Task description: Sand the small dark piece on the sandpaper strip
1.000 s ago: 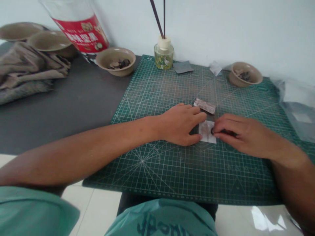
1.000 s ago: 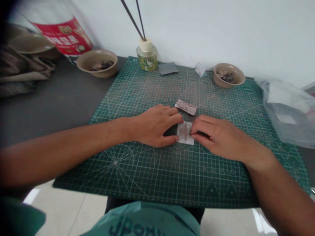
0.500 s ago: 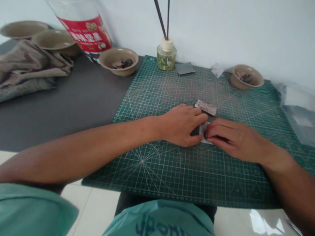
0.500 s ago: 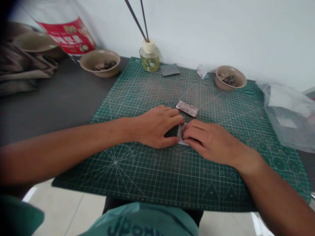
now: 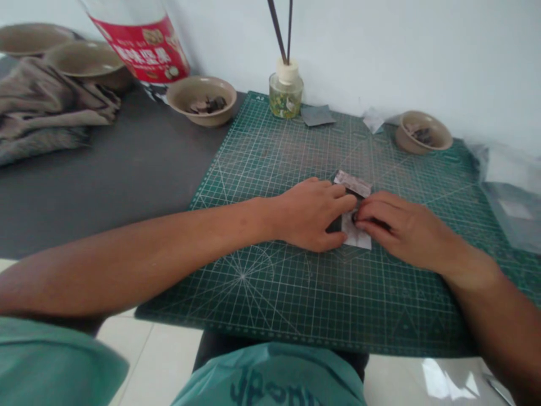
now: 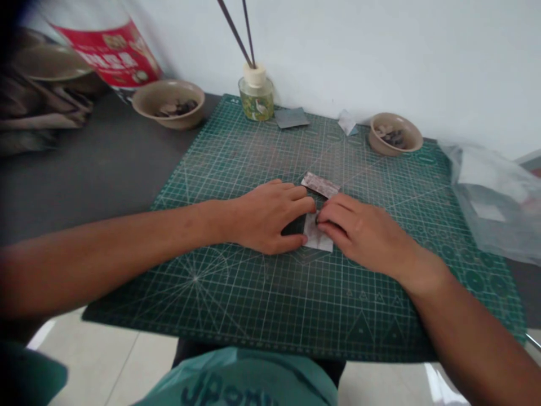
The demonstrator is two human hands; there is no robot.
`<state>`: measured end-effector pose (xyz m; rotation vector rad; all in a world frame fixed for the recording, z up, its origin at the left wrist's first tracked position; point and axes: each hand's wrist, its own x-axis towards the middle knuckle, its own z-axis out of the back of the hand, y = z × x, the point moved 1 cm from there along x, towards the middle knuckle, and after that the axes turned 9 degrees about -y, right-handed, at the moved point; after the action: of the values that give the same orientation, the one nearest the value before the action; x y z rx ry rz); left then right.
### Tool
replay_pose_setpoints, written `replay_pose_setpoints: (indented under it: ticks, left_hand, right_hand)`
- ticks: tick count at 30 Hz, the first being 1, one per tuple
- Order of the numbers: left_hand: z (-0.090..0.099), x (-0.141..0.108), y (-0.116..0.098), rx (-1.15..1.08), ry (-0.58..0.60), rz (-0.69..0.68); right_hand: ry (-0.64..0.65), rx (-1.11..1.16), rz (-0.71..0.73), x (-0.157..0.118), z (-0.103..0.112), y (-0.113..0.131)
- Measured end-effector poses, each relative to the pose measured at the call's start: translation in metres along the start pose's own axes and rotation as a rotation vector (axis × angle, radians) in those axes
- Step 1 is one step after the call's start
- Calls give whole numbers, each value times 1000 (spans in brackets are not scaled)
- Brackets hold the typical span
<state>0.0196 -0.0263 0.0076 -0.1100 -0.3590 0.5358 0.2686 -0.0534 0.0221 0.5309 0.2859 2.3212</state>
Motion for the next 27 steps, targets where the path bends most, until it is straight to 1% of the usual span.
replay_pose_setpoints:
  ticks: [2,3,6,7,9,11,13,15,18,20,22,24,25,27]
  left_hand:
    - [0,0,0,4,2,-2]
    - [0,0,0,3,2,-8]
    - [0,0,0,-8,-2,-26]
    - [0,0,0,-10,-6,-25]
    - [0,0,0,-10,-12,-16]
    - [0,0,1,-7,-10,-9]
    - [0,0,1,-8,-7,-12]
    - [0,-1,1,-14,-7,-20]
    - [0,-1,1,-24,-8,-24]
    - [0,0,1,-24,-10,-19]
    - [0,0,1,-18,-8,-15]
    - [0,0,1,-13,2,-16]
    - [0,0,1,-13,6,-17]
    - [1,0,1,-18,7,-19]
  right_hand:
    - [-11,-18,-36,0,4,-3]
    - [11,7,-30,-1,5,-3]
    - [95,135,48,-3,3,5]
    - [100,152,69,-3,1,8]
    - [54,109,64,-2,-3,11]
    - [-13,20,1,-1,-3,9]
    - [-44,-26,-51,-1,-1,6]
    - [-3,9,-39,-2,1,6]
    - [71,104,23,-3,-1,11]
    - [48,94,18,-2,-2,12]
    - [-8,30,-33,-1,-2,8]
    - [-35,-13,-80,-1,0,4]
    - [-25,-10,-82,-2,1,4]
    - [28,51,-38,-3,0,6]
